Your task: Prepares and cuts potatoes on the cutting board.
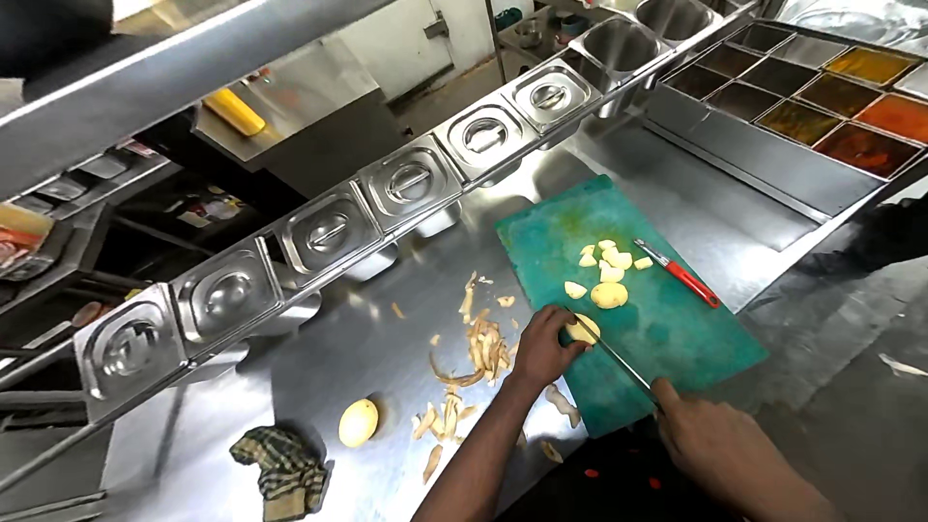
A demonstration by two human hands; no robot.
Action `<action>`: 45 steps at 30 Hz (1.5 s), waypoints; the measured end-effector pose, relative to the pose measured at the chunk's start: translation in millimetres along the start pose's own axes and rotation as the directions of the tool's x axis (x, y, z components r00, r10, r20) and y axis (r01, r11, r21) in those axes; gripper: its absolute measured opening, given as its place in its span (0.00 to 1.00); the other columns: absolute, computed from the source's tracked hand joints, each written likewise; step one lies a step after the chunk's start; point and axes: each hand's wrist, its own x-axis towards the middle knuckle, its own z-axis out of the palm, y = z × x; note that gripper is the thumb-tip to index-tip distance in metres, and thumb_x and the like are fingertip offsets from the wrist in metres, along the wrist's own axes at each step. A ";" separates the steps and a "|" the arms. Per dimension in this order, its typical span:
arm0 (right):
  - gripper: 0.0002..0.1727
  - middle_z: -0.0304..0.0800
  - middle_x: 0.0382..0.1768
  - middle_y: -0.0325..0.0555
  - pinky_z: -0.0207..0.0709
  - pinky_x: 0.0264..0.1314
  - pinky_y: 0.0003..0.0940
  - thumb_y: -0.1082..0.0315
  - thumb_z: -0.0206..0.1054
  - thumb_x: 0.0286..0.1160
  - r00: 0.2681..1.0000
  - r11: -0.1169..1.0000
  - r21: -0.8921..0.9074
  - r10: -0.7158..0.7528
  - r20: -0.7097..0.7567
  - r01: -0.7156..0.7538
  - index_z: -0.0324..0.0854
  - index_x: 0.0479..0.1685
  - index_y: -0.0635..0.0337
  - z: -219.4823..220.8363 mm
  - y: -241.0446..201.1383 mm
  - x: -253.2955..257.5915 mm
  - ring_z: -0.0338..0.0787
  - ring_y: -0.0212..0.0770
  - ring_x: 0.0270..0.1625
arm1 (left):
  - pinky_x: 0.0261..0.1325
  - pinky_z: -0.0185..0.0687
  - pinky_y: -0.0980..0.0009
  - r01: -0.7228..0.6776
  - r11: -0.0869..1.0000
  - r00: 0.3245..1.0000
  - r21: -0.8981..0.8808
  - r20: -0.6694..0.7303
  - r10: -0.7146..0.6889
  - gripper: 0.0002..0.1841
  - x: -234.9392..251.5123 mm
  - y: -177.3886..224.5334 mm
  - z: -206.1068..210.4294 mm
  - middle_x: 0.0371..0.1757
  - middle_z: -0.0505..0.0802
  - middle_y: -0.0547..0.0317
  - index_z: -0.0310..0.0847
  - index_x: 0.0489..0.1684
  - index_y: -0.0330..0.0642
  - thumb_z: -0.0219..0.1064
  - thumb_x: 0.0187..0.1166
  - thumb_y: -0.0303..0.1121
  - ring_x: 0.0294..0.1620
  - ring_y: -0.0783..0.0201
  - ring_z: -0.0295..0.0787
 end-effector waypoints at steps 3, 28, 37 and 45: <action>0.19 0.91 0.38 0.61 0.84 0.39 0.61 0.57 0.50 0.89 0.998 0.999 -0.041 0.030 0.052 -0.028 0.72 0.68 0.57 -6.4 -4.3 1.8 0.94 0.68 0.43 | 0.60 0.88 0.56 -0.024 1.000 1.000 -0.010 -0.016 0.023 0.22 -1.5 -2.0 0.3 0.55 0.91 0.55 0.90 0.50 0.45 0.85 0.63 0.47 0.56 0.58 0.89; 0.23 0.90 0.33 0.61 0.83 0.39 0.67 0.47 0.54 0.88 0.997 0.989 0.132 0.071 -0.027 -0.067 0.73 0.66 0.56 7.6 45.6 -9.8 0.93 0.70 0.40 | 0.65 0.86 0.49 0.036 0.990 0.995 0.134 0.087 -0.047 0.37 17.5 14.6 3.9 0.65 0.88 0.46 0.82 0.70 0.42 0.80 0.67 0.59 0.63 0.48 0.88; 0.20 0.91 0.37 0.60 0.83 0.40 0.64 0.51 0.52 0.89 0.996 0.997 -0.017 0.070 0.050 -0.069 0.73 0.69 0.52 6.2 18.7 3.6 0.94 0.68 0.43 | 0.53 0.88 0.56 0.183 0.983 0.964 0.023 0.190 -0.184 0.23 9.9 12.0 -20.4 0.51 0.90 0.52 0.87 0.56 0.43 0.85 0.66 0.42 0.45 0.57 0.89; 0.19 0.91 0.34 0.59 0.84 0.36 0.62 0.53 0.53 0.89 0.998 0.996 -0.071 0.055 -0.004 -0.056 0.74 0.66 0.54 1.3 1.3 -7.2 0.94 0.67 0.40 | 0.55 0.88 0.53 0.171 0.983 0.967 0.067 0.182 -0.181 0.21 8.2 17.0 -13.9 0.56 0.89 0.52 0.87 0.58 0.47 0.80 0.72 0.45 0.50 0.54 0.90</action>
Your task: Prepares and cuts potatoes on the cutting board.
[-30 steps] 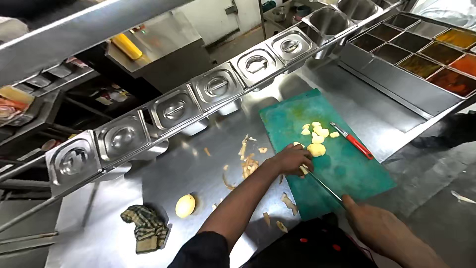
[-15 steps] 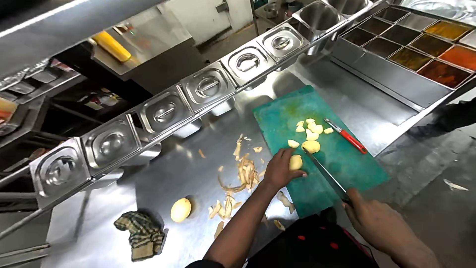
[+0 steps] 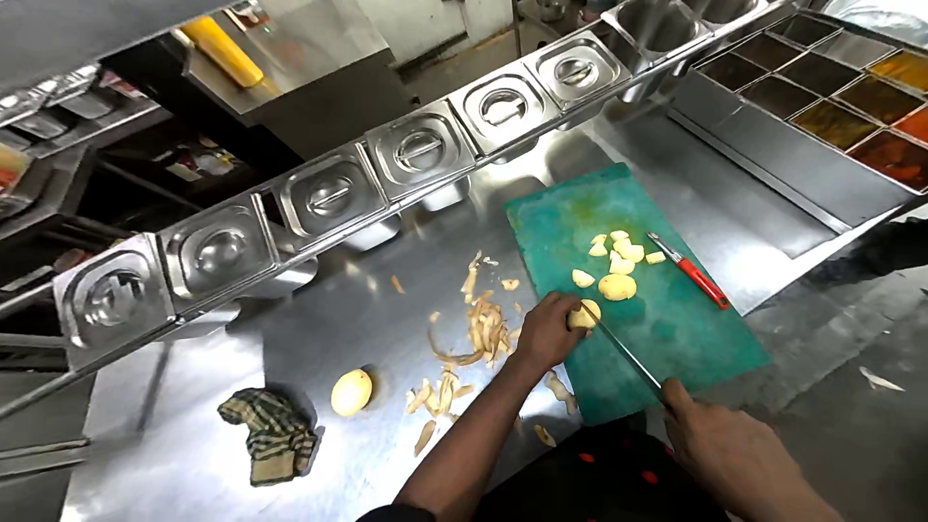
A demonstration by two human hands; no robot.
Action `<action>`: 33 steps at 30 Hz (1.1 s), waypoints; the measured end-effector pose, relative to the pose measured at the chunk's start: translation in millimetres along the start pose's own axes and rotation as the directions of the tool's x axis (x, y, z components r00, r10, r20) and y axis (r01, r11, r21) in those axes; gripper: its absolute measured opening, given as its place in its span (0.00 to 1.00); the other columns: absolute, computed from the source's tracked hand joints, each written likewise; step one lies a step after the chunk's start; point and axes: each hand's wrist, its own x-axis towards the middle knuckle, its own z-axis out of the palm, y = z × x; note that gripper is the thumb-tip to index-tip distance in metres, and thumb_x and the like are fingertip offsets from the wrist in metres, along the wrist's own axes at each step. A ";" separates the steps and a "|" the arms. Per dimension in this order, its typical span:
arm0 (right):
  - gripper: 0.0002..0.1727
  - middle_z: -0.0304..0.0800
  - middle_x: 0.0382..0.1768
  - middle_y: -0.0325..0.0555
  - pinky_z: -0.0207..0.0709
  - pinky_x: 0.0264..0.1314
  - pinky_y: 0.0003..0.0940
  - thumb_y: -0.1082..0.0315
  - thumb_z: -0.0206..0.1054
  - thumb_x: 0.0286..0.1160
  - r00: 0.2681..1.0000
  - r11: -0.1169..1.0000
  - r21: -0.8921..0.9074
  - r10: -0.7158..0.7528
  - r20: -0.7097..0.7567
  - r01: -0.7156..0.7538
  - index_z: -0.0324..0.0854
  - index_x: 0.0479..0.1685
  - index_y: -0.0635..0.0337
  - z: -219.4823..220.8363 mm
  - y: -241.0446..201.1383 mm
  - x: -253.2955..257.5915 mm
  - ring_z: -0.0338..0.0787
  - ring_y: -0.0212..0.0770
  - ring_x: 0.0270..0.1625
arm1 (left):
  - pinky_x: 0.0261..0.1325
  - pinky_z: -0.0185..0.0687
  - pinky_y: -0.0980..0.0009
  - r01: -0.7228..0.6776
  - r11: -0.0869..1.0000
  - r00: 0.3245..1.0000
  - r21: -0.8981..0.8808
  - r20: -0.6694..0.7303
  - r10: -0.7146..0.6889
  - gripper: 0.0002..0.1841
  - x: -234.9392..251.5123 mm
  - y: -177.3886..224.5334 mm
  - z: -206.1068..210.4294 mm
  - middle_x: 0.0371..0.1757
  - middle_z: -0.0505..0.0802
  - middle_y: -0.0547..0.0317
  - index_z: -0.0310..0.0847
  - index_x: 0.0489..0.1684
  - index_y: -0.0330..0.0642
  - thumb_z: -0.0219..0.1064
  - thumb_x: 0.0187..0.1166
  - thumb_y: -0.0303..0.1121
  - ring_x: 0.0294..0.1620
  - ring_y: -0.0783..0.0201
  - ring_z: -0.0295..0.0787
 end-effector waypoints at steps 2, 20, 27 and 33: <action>0.19 0.92 0.35 0.59 0.84 0.36 0.61 0.53 0.52 0.89 1.000 1.000 -0.010 0.004 0.018 -0.004 0.74 0.67 0.54 -1.0 -2.7 0.3 0.94 0.67 0.40 | 0.55 0.88 0.52 -0.008 1.000 1.000 -0.009 -0.005 0.008 0.20 0.5 -0.8 0.2 0.56 0.89 0.52 0.87 0.58 0.46 0.80 0.72 0.45 0.51 0.54 0.90; 0.19 0.90 0.32 0.60 0.83 0.37 0.63 0.54 0.51 0.89 0.999 0.999 0.032 -0.018 0.039 0.017 0.73 0.66 0.56 -3.2 1.7 15.5 0.94 0.68 0.40 | 0.50 0.89 0.57 -0.038 0.997 0.996 -0.073 -0.079 0.032 0.18 -4.7 -11.7 2.8 0.49 0.91 0.53 0.88 0.51 0.43 0.82 0.69 0.42 0.43 0.58 0.90; 0.19 0.91 0.33 0.61 0.84 0.35 0.62 0.55 0.53 0.89 0.997 0.998 -0.055 -0.022 0.074 0.026 0.73 0.67 0.59 -9.9 -13.5 -6.1 0.94 0.68 0.39 | 0.46 0.89 0.57 -0.096 0.989 0.976 -0.110 -0.203 0.073 0.14 -8.9 -15.7 11.2 0.44 0.92 0.55 0.89 0.43 0.42 0.83 0.68 0.39 0.39 0.59 0.90; 0.24 0.89 0.40 0.61 0.84 0.46 0.64 0.49 0.52 0.91 0.957 0.981 0.194 -0.052 0.286 -0.005 0.68 0.72 0.56 1.9 5.9 25.8 0.93 0.66 0.44 | 0.45 0.90 0.60 -0.108 0.988 0.970 -0.112 -0.227 0.080 0.16 -9.4 -16.1 12.1 0.43 0.92 0.55 0.89 0.44 0.41 0.85 0.66 0.39 0.38 0.60 0.90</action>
